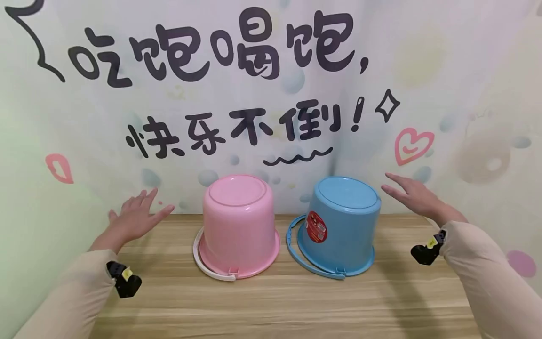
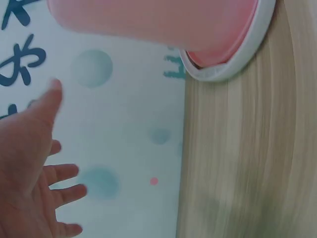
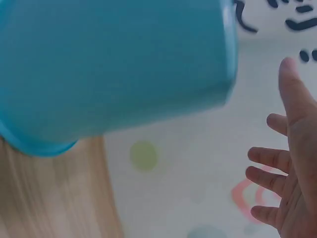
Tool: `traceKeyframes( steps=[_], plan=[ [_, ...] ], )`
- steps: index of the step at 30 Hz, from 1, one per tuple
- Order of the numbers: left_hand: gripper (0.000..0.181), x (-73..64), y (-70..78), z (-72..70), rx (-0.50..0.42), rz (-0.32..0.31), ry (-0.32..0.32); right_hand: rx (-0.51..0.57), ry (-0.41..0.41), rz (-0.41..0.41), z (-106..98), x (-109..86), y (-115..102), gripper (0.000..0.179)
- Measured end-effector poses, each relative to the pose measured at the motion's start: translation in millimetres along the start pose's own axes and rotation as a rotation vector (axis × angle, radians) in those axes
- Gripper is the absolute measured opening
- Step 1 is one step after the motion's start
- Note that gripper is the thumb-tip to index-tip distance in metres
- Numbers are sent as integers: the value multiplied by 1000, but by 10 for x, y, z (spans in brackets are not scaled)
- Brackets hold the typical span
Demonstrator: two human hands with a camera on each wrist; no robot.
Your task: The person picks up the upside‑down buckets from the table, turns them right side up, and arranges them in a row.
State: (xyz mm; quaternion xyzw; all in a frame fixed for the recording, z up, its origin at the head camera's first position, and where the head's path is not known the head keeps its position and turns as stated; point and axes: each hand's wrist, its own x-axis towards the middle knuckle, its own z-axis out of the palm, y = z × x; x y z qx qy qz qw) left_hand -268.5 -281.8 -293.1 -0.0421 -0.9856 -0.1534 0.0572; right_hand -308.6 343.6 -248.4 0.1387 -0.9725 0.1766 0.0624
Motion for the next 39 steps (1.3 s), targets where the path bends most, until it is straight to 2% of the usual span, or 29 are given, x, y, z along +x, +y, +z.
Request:
traceKeyframes(
  steps=[5,9,13,18,21,25,30,39],
  plan=[
    [66,-61,72,-15,-67,147,84,41,60,-53,-56,-50,-296,69],
    [45,-139,182,-33,-150,222,129,13,94,-108,-84,-85,-570,64],
    [37,-224,323,-43,-206,269,165,3,107,-180,-68,-108,-834,59],
    [31,-293,506,6,-250,360,186,1,95,-256,13,-108,-1091,55],
    [29,-325,578,57,-254,393,178,2,81,-294,76,-102,-1220,54],
    [27,-354,619,161,-254,401,156,-7,64,-353,168,-90,-1377,51],
    [26,-345,613,336,-292,438,130,-48,51,-431,294,-53,-1569,49],
    [23,-339,562,574,-349,522,35,-48,12,-489,555,25,-1769,44]
  ],
)
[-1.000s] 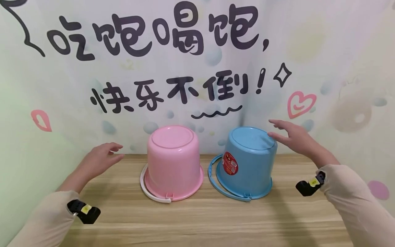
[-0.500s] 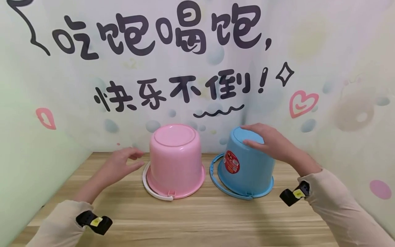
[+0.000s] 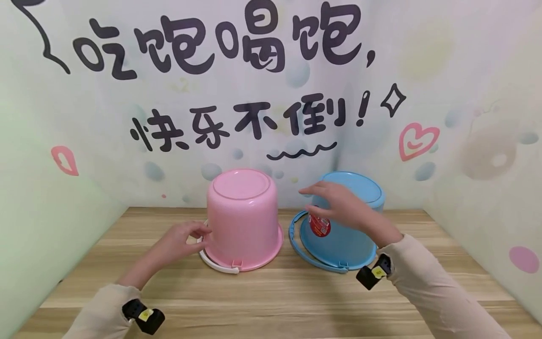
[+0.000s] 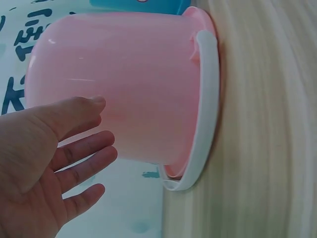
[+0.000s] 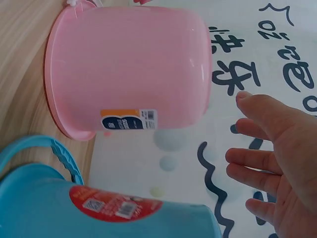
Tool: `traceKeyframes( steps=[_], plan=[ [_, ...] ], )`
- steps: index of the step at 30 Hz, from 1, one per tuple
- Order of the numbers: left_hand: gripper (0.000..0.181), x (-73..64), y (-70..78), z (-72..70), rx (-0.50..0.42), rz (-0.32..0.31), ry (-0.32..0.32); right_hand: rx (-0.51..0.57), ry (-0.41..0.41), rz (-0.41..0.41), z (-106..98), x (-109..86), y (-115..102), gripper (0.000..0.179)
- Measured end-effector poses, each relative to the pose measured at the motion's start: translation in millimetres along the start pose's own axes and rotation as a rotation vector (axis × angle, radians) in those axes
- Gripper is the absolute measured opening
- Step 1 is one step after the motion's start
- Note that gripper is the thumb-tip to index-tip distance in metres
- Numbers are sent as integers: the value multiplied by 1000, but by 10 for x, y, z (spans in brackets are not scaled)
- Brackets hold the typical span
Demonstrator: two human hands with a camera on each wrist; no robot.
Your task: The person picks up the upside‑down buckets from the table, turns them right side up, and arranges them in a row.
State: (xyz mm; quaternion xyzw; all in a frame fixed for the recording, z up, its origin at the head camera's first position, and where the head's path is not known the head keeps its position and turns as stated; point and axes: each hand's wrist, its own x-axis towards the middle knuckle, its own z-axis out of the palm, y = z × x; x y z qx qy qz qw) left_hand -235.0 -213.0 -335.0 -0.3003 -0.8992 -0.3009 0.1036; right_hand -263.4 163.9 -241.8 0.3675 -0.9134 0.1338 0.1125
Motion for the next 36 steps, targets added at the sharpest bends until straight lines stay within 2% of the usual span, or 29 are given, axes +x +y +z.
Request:
traceKeyframes(
  steps=[9,13,17,25,36],
  plan=[
    [25,-61,-80,199,-95,-44,-52,53,-79,-9,275,123,-75,41],
    [26,-79,-90,247,-122,-72,-76,87,-106,-26,392,146,-81,40],
    [28,-97,-99,280,-144,-90,-87,121,-141,3,510,161,-77,41],
    [30,-120,-110,320,-133,-86,-92,201,-193,19,765,211,-60,40],
    [26,-132,-121,353,-88,-58,-111,222,-257,33,1073,226,-32,28]
  ],
)
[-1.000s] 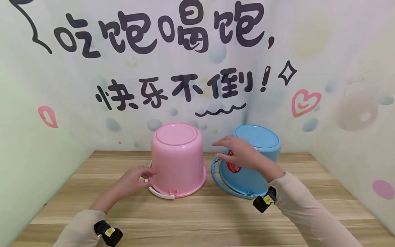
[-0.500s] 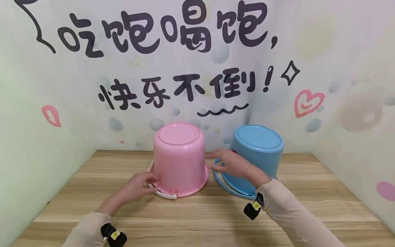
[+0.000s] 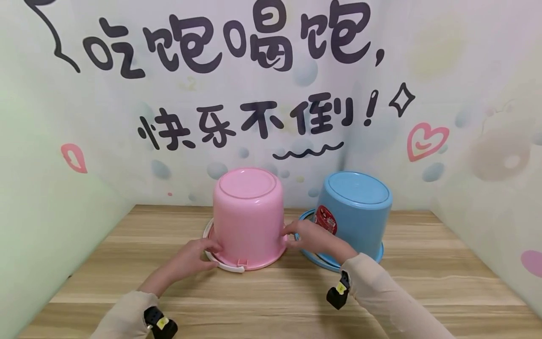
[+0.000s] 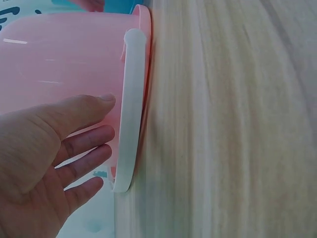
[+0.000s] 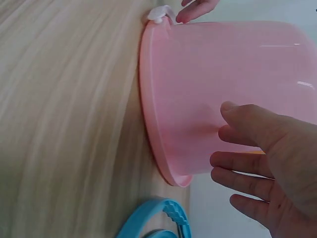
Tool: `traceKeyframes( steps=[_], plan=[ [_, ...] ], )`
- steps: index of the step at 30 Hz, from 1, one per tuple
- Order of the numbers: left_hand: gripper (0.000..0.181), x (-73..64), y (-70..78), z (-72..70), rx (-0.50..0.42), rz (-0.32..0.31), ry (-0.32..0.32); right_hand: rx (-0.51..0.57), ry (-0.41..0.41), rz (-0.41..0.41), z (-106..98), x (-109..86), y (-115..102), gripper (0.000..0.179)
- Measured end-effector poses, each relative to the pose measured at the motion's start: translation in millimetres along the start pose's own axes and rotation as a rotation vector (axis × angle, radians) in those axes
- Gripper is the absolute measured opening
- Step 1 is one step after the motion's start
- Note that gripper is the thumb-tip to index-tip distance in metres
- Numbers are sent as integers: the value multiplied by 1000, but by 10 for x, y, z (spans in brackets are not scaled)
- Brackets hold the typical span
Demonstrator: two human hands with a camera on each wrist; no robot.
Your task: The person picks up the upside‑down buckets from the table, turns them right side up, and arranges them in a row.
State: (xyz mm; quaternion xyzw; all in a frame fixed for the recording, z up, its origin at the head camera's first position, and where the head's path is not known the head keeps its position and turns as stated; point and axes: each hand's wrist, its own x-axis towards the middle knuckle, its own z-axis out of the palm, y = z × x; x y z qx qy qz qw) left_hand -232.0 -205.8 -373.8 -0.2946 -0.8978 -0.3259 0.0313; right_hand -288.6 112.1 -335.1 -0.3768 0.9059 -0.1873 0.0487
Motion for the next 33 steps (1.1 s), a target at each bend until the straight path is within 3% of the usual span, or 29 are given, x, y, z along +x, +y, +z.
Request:
traceKeyframes(
  steps=[7,13,20,33],
  plan=[
    [26,30,-25,43,61,-20,-12,30,9,-57,172,45,66,18],
    [24,54,-52,75,61,-54,-48,8,20,-124,272,86,94,9],
    [20,77,-89,94,79,-10,-75,-26,-7,-68,340,98,139,11],
    [11,132,-125,118,124,49,-116,-121,2,-65,374,160,144,6]
  ],
)
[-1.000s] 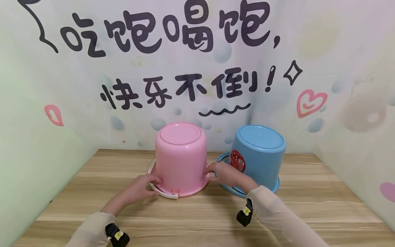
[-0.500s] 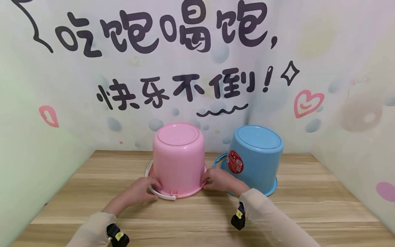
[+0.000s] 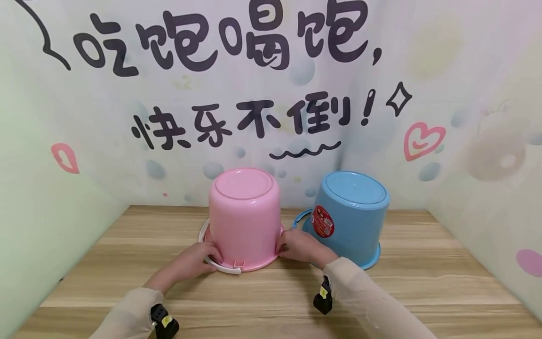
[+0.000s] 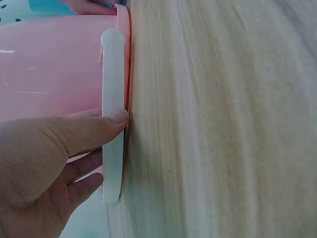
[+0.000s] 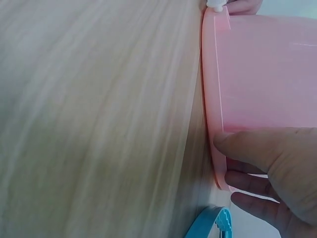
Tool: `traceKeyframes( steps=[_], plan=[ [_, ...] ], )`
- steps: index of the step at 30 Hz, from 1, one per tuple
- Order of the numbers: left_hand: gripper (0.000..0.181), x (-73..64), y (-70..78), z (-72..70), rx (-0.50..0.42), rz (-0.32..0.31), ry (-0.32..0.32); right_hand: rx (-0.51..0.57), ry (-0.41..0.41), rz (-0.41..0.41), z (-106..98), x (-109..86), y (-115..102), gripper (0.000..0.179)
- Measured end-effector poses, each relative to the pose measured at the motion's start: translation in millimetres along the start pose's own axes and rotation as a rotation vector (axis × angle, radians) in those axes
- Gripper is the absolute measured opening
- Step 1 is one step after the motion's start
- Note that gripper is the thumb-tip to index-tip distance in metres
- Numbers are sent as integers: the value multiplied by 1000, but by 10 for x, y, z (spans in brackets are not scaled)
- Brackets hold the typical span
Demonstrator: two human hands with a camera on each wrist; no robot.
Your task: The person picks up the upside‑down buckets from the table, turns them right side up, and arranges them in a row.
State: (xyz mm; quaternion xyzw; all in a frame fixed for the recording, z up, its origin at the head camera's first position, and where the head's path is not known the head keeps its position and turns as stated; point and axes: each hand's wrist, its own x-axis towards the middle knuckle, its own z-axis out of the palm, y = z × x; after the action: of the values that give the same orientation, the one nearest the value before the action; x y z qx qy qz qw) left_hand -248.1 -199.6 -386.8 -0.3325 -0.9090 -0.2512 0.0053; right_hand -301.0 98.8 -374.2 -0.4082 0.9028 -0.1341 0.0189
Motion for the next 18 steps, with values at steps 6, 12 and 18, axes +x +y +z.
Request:
traceKeyframes(
  steps=[6,12,18],
  plan=[
    [11,11,-2,-2,12,-5,-3,-20,-9,46,-29,20,-52,5],
    [11,13,16,-7,16,6,-1,-5,-22,83,-25,38,-65,6],
    [11,13,22,-2,28,15,5,-16,-8,68,18,41,-43,6]
  ],
)
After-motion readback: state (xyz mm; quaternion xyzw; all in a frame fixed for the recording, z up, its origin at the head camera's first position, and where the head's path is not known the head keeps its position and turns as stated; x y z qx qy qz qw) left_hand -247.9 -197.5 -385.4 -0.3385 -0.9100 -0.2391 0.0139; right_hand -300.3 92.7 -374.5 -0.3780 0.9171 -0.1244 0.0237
